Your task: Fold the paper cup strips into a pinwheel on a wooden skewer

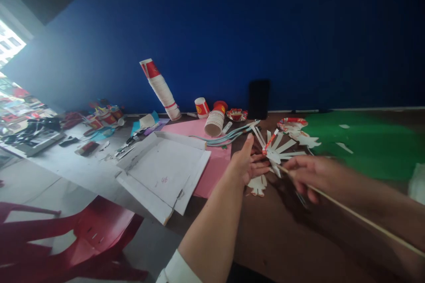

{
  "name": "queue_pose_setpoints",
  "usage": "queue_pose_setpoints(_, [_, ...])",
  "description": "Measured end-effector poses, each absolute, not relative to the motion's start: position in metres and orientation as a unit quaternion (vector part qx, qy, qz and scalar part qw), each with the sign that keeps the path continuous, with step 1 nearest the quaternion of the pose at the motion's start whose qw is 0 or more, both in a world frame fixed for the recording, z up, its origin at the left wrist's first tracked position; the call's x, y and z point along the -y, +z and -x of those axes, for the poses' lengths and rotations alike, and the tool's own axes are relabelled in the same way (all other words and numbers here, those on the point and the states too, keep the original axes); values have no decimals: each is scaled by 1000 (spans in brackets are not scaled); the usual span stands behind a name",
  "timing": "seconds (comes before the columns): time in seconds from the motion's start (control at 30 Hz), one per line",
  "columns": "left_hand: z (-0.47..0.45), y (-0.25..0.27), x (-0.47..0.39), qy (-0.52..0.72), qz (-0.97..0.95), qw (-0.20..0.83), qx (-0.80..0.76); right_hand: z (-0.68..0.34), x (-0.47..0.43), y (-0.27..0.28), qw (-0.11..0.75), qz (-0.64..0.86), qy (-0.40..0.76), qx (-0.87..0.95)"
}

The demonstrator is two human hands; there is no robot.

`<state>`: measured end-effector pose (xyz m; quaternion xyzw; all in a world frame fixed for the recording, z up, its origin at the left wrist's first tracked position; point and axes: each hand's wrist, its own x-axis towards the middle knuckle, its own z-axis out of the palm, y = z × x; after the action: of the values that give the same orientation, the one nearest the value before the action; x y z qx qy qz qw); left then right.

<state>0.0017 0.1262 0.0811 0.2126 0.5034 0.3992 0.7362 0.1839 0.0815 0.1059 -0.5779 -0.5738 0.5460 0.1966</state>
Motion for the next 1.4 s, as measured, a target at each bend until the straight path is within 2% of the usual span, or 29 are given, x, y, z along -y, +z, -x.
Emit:
queue_pose_setpoints(0.1, [-2,81,-126,395,-210,733,-512,-178,-88,109,387,609,518,459])
queue_pose_setpoints(0.2, [-4,82,-125,391,-224,728,-516,-167,-95,103,453,611,521,388])
queue_pose_setpoints(0.33, [-6,80,-123,399,-253,714,-517,-157,-108,91,447,603,509,421])
queue_pose_setpoints(0.6, [-6,78,-123,426,-236,733,-474,-146,-119,76,340,599,473,550])
queue_pose_setpoints(0.8, [0,83,-123,395,-208,763,-468,-143,-104,67,289,562,308,711])
queue_pose_setpoints(1.03, [1,79,-125,419,-186,715,-527,-147,-101,67,281,576,283,714])
queue_pose_setpoints(1.13, [-1,79,-126,446,-182,701,-526,-148,-97,72,298,610,324,659])
queue_pose_setpoints(1.3, [-8,78,-123,481,-202,690,-502,-136,-89,77,421,570,533,462])
queue_pose_setpoints(1.4, [-12,75,-119,481,-219,692,-492,-128,-86,77,444,538,598,394])
